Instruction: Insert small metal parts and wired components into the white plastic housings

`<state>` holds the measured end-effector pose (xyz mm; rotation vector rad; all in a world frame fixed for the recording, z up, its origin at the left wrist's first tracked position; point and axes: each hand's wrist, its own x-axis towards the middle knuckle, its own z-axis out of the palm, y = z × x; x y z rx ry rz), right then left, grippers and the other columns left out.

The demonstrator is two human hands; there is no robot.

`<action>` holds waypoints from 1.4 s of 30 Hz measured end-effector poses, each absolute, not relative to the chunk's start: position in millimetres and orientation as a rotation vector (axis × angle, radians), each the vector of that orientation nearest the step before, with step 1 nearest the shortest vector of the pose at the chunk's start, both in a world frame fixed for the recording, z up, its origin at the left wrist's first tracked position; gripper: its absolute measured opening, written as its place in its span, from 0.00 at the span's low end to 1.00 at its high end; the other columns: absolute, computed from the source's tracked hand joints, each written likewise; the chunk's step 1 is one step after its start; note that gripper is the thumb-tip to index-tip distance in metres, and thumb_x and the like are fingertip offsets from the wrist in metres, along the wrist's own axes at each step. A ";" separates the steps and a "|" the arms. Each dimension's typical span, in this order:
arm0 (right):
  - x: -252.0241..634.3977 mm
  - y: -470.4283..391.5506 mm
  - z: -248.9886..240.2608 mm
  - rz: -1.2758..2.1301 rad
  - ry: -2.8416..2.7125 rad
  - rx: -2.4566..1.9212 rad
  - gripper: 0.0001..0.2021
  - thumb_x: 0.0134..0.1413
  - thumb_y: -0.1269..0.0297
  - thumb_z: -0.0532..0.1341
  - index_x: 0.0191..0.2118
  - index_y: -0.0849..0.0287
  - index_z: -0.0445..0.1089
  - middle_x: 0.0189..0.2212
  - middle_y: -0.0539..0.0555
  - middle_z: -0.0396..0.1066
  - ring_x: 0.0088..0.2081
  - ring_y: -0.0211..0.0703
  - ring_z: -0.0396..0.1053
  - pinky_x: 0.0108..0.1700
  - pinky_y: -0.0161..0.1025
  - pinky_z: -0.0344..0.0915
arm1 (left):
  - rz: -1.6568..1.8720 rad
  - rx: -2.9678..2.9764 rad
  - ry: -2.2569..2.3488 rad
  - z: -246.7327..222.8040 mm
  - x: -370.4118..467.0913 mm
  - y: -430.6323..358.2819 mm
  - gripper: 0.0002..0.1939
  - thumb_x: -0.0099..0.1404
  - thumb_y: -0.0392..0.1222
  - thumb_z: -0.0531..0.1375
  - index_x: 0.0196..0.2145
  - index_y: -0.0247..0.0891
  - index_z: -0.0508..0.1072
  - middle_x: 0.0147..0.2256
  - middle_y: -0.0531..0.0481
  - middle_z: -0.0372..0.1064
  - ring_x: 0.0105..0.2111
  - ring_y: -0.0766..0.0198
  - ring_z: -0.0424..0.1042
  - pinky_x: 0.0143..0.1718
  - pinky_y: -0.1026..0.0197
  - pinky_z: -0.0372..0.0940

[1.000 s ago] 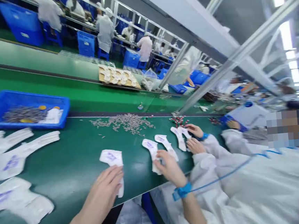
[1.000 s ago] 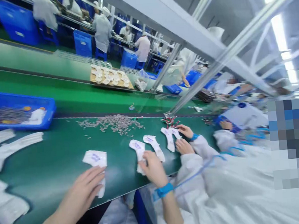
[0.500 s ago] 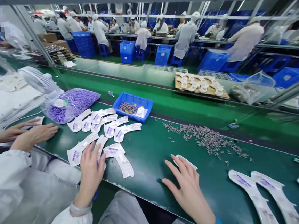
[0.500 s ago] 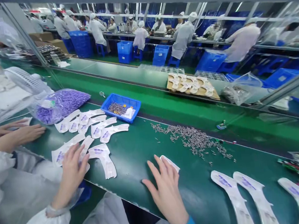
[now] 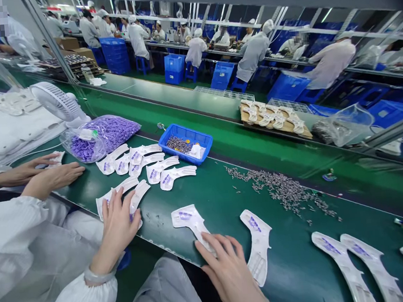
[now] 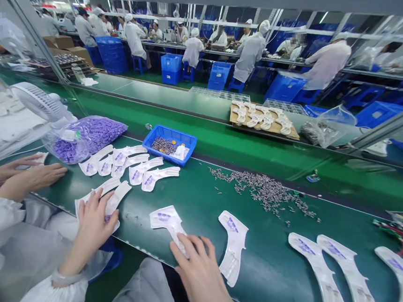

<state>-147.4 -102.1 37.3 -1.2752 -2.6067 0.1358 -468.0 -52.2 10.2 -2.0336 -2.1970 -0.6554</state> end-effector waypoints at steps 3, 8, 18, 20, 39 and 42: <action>-120.4 -110.6 31.9 -0.044 -2.562 -1.358 0.22 0.61 0.66 0.56 0.60 0.45 0.64 0.59 0.53 0.67 0.56 0.59 0.64 0.56 0.59 0.55 | -0.522 -1.979 -2.295 12.7 -474.3 -41.4 0.27 0.70 0.51 0.50 0.63 0.36 0.61 0.65 0.30 0.51 0.65 0.30 0.49 0.60 0.27 0.46; -93.9 -126.5 14.9 -0.131 -2.408 -1.620 0.19 0.66 0.63 0.53 0.60 0.43 0.64 0.63 0.51 0.62 0.62 0.64 0.57 0.60 0.70 0.45 | -0.530 -2.279 -2.123 6.4 -488.0 -53.5 0.25 0.71 0.53 0.48 0.58 0.39 0.68 0.64 0.35 0.55 0.63 0.37 0.56 0.59 0.36 0.57; -100.7 -116.6 1.4 -0.039 -2.087 -1.873 0.24 0.67 0.62 0.50 0.67 0.49 0.55 0.67 0.62 0.53 0.64 0.66 0.54 0.58 0.73 0.51 | -0.351 -3.244 -1.149 36.5 -398.0 -42.8 0.32 0.60 0.32 0.57 0.60 0.56 0.66 0.66 0.55 0.55 0.67 0.49 0.53 0.65 0.39 0.53; -102.6 -111.8 9.1 0.031 -2.100 -1.877 0.24 0.67 0.62 0.51 0.67 0.50 0.55 0.68 0.62 0.52 0.65 0.65 0.53 0.58 0.71 0.53 | -0.293 -3.391 -0.950 50.2 -377.3 -24.8 0.37 0.54 0.27 0.55 0.58 0.56 0.68 0.65 0.56 0.57 0.67 0.50 0.51 0.66 0.37 0.49; -59.4 -76.8 25.9 0.226 -2.081 -1.665 0.17 0.69 0.66 0.49 0.59 0.54 0.66 0.61 0.58 0.64 0.63 0.51 0.57 0.61 0.52 0.55 | -0.508 -3.331 -0.738 16.4 -284.3 -7.4 0.22 0.73 0.43 0.54 0.63 0.46 0.62 0.65 0.47 0.58 0.64 0.52 0.59 0.64 0.44 0.56; -50.1 -38.5 43.3 0.216 -2.034 -1.659 0.13 0.68 0.70 0.52 0.47 0.56 0.73 0.47 0.58 0.72 0.51 0.49 0.65 0.53 0.49 0.58 | -0.595 -3.375 -0.710 24.6 -299.0 -4.5 0.19 0.73 0.42 0.53 0.61 0.47 0.65 0.61 0.47 0.64 0.60 0.54 0.63 0.64 0.45 0.56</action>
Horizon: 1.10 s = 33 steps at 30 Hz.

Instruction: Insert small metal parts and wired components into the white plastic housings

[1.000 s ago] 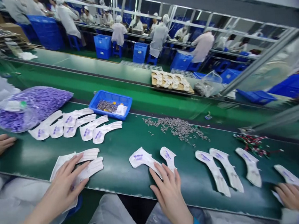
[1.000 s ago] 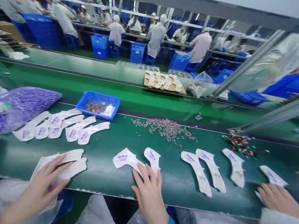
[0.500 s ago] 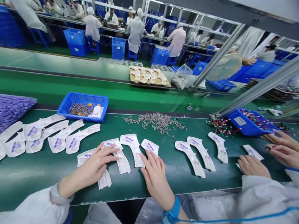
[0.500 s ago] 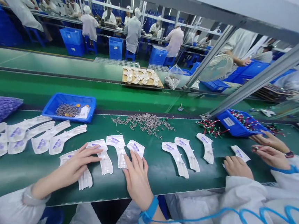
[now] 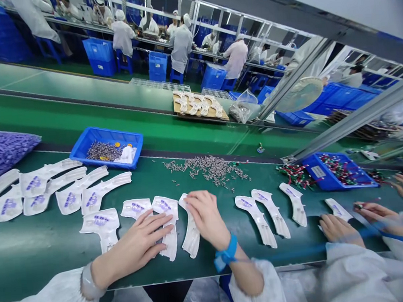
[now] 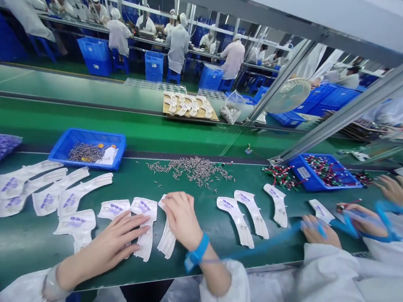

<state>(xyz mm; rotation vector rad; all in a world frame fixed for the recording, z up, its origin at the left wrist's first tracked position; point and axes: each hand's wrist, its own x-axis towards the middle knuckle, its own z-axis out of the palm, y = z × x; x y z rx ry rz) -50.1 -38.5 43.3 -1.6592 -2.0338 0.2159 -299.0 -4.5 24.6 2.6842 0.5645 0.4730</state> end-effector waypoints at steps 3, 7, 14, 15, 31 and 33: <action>-39.8 17.5 53.4 0.292 -2.164 -1.658 0.11 0.64 0.74 0.55 0.41 0.58 0.75 0.40 0.56 0.72 0.44 0.45 0.67 0.47 0.43 0.60 | 0.550 2.568 0.695 38.1 -290.5 13.3 0.14 0.74 0.39 0.50 0.53 0.42 0.70 0.53 0.44 0.69 0.52 0.55 0.70 0.55 0.50 0.65; -35.8 71.4 49.8 0.490 -2.431 -1.620 0.08 0.59 0.77 0.60 0.38 0.61 0.75 0.37 0.55 0.72 0.41 0.42 0.69 0.43 0.37 0.61 | 0.429 2.465 0.961 48.4 -256.4 65.8 0.09 0.70 0.35 0.53 0.46 0.38 0.70 0.44 0.45 0.68 0.39 0.59 0.73 0.42 0.57 0.69; -35.9 72.9 47.2 0.460 -2.476 -1.702 0.09 0.59 0.77 0.56 0.35 0.64 0.73 0.33 0.58 0.72 0.36 0.44 0.70 0.41 0.38 0.63 | 0.311 2.549 1.011 31.6 -203.8 118.8 0.06 0.65 0.32 0.55 0.39 0.37 0.70 0.39 0.46 0.68 0.39 0.57 0.72 0.43 0.57 0.67; -33.0 69.0 49.4 0.452 -2.461 -1.726 0.08 0.59 0.76 0.56 0.36 0.63 0.73 0.34 0.58 0.72 0.37 0.44 0.70 0.41 0.38 0.63 | 0.308 2.566 0.989 30.4 -200.5 118.3 0.06 0.66 0.32 0.53 0.36 0.37 0.70 0.38 0.45 0.68 0.39 0.56 0.72 0.43 0.56 0.67; -9.1 -61.9 35.2 1.334 -1.087 -1.497 0.08 0.49 0.61 0.66 0.29 0.61 0.72 0.21 0.50 0.71 0.22 0.35 0.67 0.26 0.32 0.59 | 0.091 2.833 1.031 48.4 -193.4 101.6 0.14 0.66 0.24 0.49 0.45 0.31 0.68 0.39 0.41 0.68 0.37 0.55 0.74 0.38 0.56 0.68; -14.8 -68.6 33.8 1.424 -1.063 -1.491 0.11 0.47 0.58 0.67 0.28 0.62 0.72 0.22 0.51 0.72 0.21 0.34 0.67 0.22 0.31 0.56 | 0.193 2.772 0.979 52.3 -202.0 91.3 0.15 0.69 0.27 0.47 0.47 0.34 0.68 0.41 0.43 0.67 0.38 0.58 0.73 0.40 0.57 0.68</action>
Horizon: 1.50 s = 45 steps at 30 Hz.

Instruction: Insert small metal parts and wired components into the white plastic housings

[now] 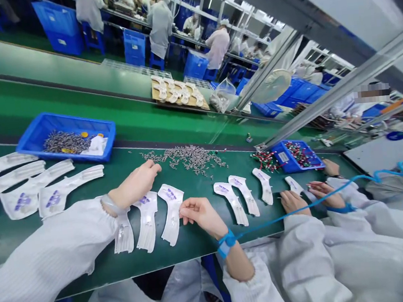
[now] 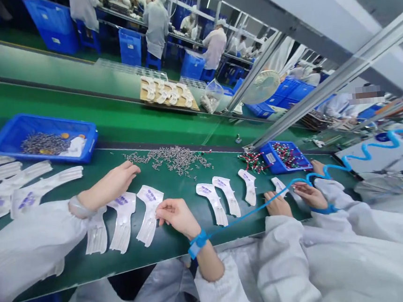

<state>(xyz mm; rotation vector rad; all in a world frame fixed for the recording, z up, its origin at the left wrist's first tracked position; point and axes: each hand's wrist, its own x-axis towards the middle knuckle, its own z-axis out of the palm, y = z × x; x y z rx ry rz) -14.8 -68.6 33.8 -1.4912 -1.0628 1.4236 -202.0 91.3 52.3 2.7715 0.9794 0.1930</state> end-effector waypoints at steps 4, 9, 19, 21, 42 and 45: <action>-22.1 -76.6 30.8 1.578 -1.024 -1.503 0.14 0.46 0.56 0.67 0.27 0.63 0.71 0.22 0.50 0.72 0.16 0.31 0.64 0.17 0.30 0.51 | 0.395 2.603 0.819 56.6 -219.8 43.5 0.13 0.72 0.32 0.46 0.43 0.36 0.70 0.39 0.47 0.65 0.34 0.60 0.71 0.36 0.58 0.66; -24.3 -78.5 29.0 1.600 -1.013 -1.560 0.14 0.45 0.55 0.67 0.27 0.63 0.71 0.20 0.49 0.70 0.15 0.30 0.63 0.16 0.28 0.51 | 0.405 2.579 0.581 47.2 -228.4 -27.5 0.13 0.72 0.30 0.46 0.39 0.37 0.69 0.34 0.49 0.67 0.35 0.59 0.69 0.35 0.58 0.65; -23.4 -69.4 34.7 1.586 -1.163 -1.647 0.11 0.47 0.57 0.65 0.29 0.61 0.69 0.19 0.48 0.70 0.16 0.32 0.66 0.16 0.28 0.54 | 0.440 2.570 0.453 18.3 -228.1 -45.2 0.13 0.70 0.26 0.48 0.37 0.39 0.67 0.34 0.50 0.71 0.36 0.60 0.71 0.46 0.54 0.68; -23.6 -66.4 34.4 1.585 -1.214 -1.681 0.10 0.48 0.59 0.64 0.29 0.60 0.67 0.19 0.47 0.69 0.16 0.33 0.67 0.15 0.27 0.54 | 0.434 2.547 0.442 17.7 -229.1 -43.8 0.13 0.70 0.26 0.47 0.37 0.39 0.67 0.34 0.50 0.71 0.37 0.60 0.71 0.46 0.55 0.68; -12.5 50.8 33.0 0.440 -1.891 -2.059 0.06 0.61 0.73 0.55 0.34 0.61 0.67 0.39 0.62 0.69 0.41 0.50 0.69 0.45 0.44 0.62 | 0.730 1.860 0.929 42.9 -267.1 -23.0 0.10 0.68 0.45 0.59 0.29 0.40 0.68 0.27 0.54 0.67 0.27 0.65 0.67 0.31 0.64 0.64; -8.7 38.4 35.4 0.462 -1.960 -2.059 0.06 0.58 0.76 0.55 0.34 0.61 0.67 0.36 0.61 0.70 0.39 0.49 0.69 0.44 0.42 0.62 | 0.733 1.788 0.990 41.1 -278.5 -18.1 0.11 0.67 0.49 0.59 0.31 0.40 0.72 0.30 0.52 0.73 0.30 0.63 0.71 0.33 0.63 0.66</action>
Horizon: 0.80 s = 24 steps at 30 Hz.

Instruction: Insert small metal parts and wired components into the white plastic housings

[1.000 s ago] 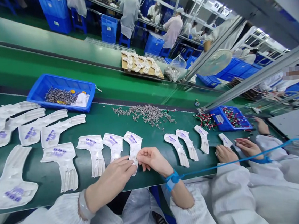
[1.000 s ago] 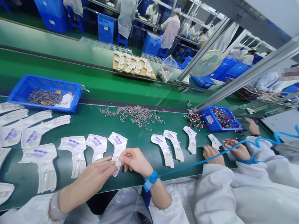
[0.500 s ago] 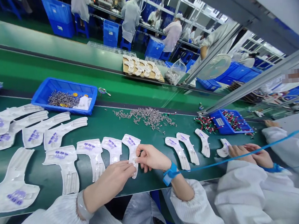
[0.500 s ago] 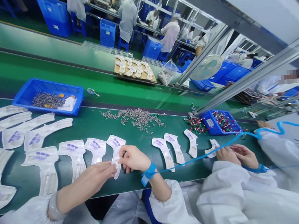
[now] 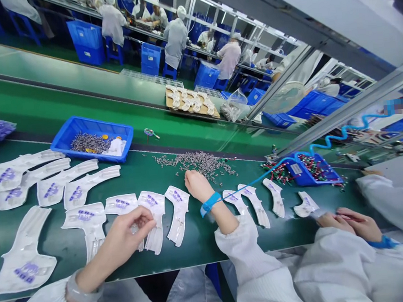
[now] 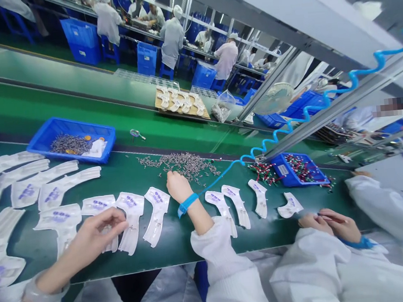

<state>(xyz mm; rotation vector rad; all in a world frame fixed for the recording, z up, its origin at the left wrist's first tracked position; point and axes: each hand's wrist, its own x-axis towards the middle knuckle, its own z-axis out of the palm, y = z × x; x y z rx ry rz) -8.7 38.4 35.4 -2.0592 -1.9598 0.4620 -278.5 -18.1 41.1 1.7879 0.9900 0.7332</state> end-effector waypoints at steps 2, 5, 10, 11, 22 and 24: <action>-3.4 28.1 38.4 0.481 -1.971 -2.036 0.07 0.58 0.77 0.54 0.34 0.61 0.68 0.35 0.60 0.70 0.39 0.48 0.69 0.44 0.42 0.62 | 0.722 1.749 0.999 39.2 -284.1 -13.7 0.12 0.66 0.50 0.59 0.34 0.41 0.77 0.34 0.50 0.77 0.35 0.59 0.74 0.37 0.61 0.69; 3.3 11.0 42.5 0.498 -1.945 -1.978 0.10 0.62 0.73 0.51 0.35 0.60 0.68 0.35 0.57 0.71 0.40 0.46 0.70 0.45 0.40 0.63 | 0.708 1.659 1.012 35.5 -288.6 -8.0 0.11 0.62 0.51 0.62 0.33 0.42 0.80 0.36 0.49 0.79 0.37 0.57 0.77 0.40 0.59 0.72; 2.4 -24.5 43.1 0.807 -1.560 -1.773 0.07 0.61 0.62 0.54 0.32 0.57 0.65 0.23 0.49 0.68 0.24 0.39 0.67 0.29 0.36 0.64 | 0.667 1.484 1.036 31.7 -291.4 -6.0 0.12 0.58 0.50 0.65 0.34 0.40 0.80 0.34 0.48 0.80 0.31 0.57 0.78 0.33 0.60 0.75; 0.8 -31.9 42.2 0.911 -1.438 -1.708 0.06 0.58 0.62 0.56 0.33 0.56 0.65 0.22 0.48 0.68 0.22 0.38 0.65 0.26 0.35 0.63 | 0.654 1.481 1.032 31.8 -291.8 -6.8 0.12 0.59 0.51 0.64 0.34 0.40 0.80 0.33 0.48 0.79 0.30 0.58 0.78 0.31 0.60 0.75; -20.0 -84.1 37.5 1.109 -1.138 -1.546 0.07 0.55 0.61 0.59 0.33 0.58 0.69 0.31 0.54 0.74 0.33 0.42 0.74 0.31 0.37 0.71 | 0.708 2.195 0.701 25.6 -257.9 -51.9 0.09 0.72 0.43 0.55 0.39 0.45 0.75 0.41 0.52 0.77 0.41 0.59 0.75 0.48 0.56 0.67; -21.5 -86.2 42.0 0.926 -1.267 -1.585 0.06 0.55 0.63 0.59 0.31 0.58 0.71 0.34 0.54 0.73 0.34 0.40 0.72 0.36 0.38 0.70 | 0.768 2.297 0.637 19.9 -247.3 -60.1 0.09 0.73 0.39 0.53 0.40 0.44 0.74 0.42 0.52 0.77 0.44 0.59 0.74 0.56 0.51 0.62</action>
